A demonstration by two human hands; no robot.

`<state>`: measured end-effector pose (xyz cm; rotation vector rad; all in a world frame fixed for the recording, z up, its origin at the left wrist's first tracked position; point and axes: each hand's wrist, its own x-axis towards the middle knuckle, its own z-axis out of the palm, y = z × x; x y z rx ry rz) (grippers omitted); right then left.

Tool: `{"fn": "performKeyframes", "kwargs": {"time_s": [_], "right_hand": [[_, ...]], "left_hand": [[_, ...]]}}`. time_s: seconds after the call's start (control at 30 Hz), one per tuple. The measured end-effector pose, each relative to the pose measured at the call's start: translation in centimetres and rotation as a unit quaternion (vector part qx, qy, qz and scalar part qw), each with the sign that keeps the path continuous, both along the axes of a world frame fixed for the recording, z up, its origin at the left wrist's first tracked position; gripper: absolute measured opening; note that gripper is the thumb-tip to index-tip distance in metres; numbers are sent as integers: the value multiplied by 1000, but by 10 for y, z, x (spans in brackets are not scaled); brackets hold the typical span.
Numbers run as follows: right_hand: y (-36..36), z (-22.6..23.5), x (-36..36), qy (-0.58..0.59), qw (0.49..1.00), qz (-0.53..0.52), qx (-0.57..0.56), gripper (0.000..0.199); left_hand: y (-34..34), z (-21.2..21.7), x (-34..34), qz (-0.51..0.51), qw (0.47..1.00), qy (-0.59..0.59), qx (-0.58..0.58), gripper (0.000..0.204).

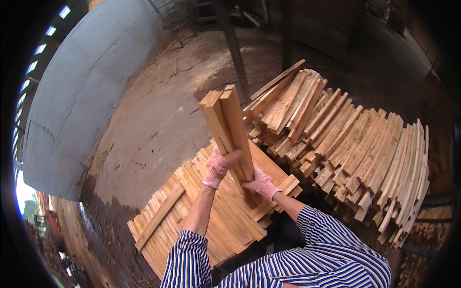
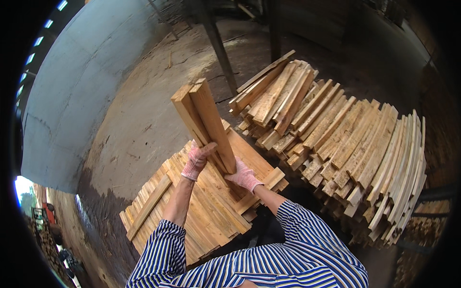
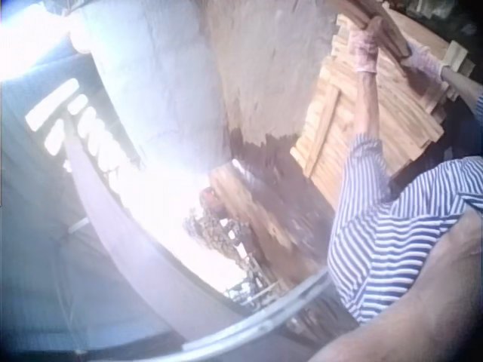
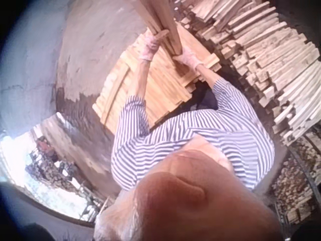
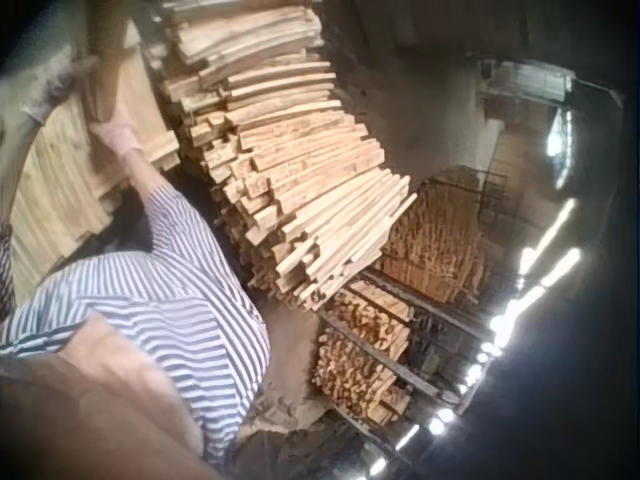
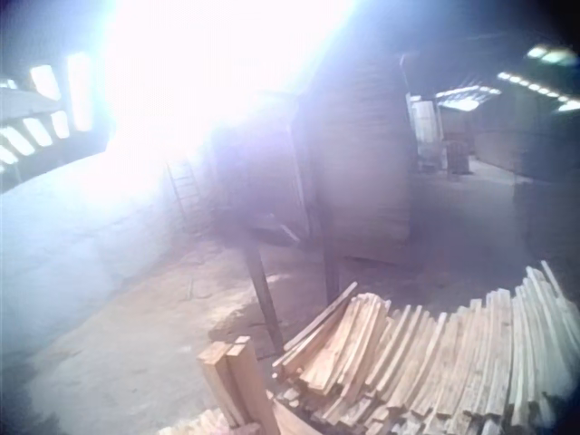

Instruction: The person repeatedly picks up small wooden planks from a large pile and stacks them into a neat, organized arrangement. The worker uses both hands to lift and place the wood pieces, ensuring they are aligned and stable within the growing stack.

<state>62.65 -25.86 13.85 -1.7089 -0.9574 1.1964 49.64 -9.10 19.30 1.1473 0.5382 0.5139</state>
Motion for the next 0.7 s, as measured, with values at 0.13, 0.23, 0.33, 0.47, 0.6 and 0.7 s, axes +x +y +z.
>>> {"fn": "performKeyframes", "kwargs": {"time_s": [0.13, 0.23, 0.33, 0.47, 0.6, 0.7], "right_hand": [[-5, 32, 1, 22, 994, 46, 101, 118], [-8, 40, 2, -112, 946, -19, 302, 100], [-12, 60, -2, -14, 990, 26, 135, 86], [-16, 24, -46, -156, 981, 112, -23, 77], [-18, -30, -128, -216, 960, 175, -46, 65], [-20, -26, -153, -245, 958, 138, -52, 70]], "left_hand": [[7, 0, -15, 61, 996, -28, 61, 51], [-6, 8, 3, 171, 982, -26, -81, 53], [-19, 1, -26, 305, 934, 48, -179, 69], [-58, -30, -127, 294, 923, 38, -245, 61], [-90, -41, -177, 317, 916, 63, -237, 74], [-98, -49, -200, 300, 909, 54, -283, 82]]}}
